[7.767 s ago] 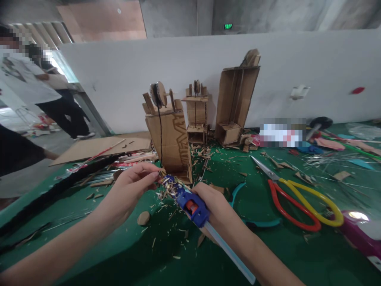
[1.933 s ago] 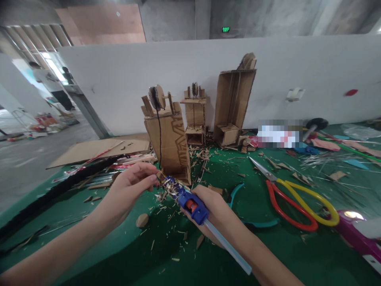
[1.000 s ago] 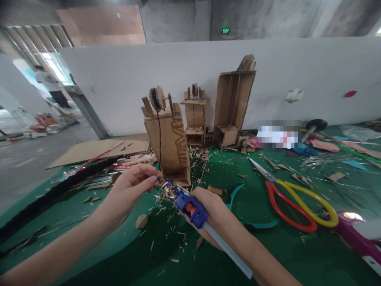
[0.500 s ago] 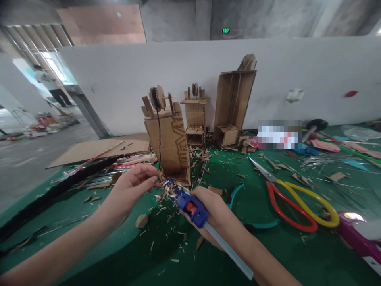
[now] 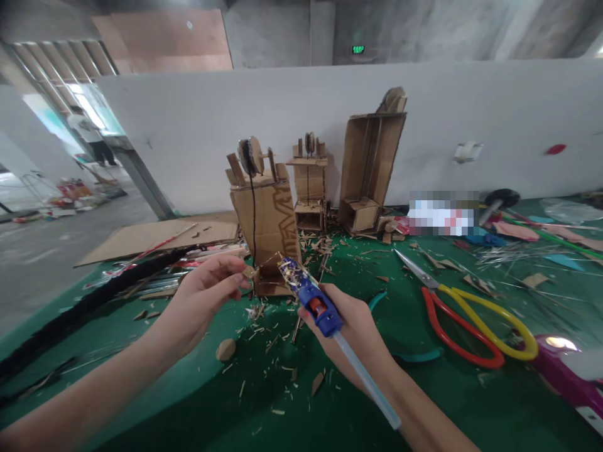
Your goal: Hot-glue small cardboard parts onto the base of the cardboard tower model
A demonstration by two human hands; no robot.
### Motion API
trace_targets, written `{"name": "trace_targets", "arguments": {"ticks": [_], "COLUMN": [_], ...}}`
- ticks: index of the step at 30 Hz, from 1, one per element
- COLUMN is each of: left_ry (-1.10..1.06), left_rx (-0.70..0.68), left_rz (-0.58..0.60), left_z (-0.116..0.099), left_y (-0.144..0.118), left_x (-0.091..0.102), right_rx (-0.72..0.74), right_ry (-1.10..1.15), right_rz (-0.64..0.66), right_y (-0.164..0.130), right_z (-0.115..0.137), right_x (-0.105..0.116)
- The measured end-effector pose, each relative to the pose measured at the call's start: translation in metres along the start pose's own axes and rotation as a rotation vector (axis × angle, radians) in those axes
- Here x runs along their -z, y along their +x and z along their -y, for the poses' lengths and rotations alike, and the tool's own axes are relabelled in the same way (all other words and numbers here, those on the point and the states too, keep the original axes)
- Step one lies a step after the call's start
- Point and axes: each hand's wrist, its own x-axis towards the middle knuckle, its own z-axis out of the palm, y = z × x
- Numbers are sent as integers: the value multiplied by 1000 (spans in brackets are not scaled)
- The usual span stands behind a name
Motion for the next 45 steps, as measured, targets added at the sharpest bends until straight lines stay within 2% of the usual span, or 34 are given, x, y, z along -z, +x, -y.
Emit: {"name": "trace_targets", "arguments": {"ticks": [7, 15, 21, 26, 32, 45], "left_ry": [-10, 10, 11, 15, 27, 21], "left_rx": [1, -11, -2, -13, -4, -3], "left_rz": [19, 23, 14, 21, 41, 21], "left_z": [4, 2, 4, 5, 2, 0], "left_y": [-1, -2, -3, -3, -4, -6], "left_x": [2, 2, 0, 0, -1, -5], "right_rx": [-68, -151, -53, -89, -76, -11], "right_ry": [-146, -462, -785, -1042, -1091, -1130], "right_rz": [-141, -93, -45, -26, 5, -47], "right_y": [5, 16, 17, 17, 17, 16], "right_z": [-15, -42, -62, -75, -72, -67], "right_x": [2, 10, 13, 13, 15, 14]}}
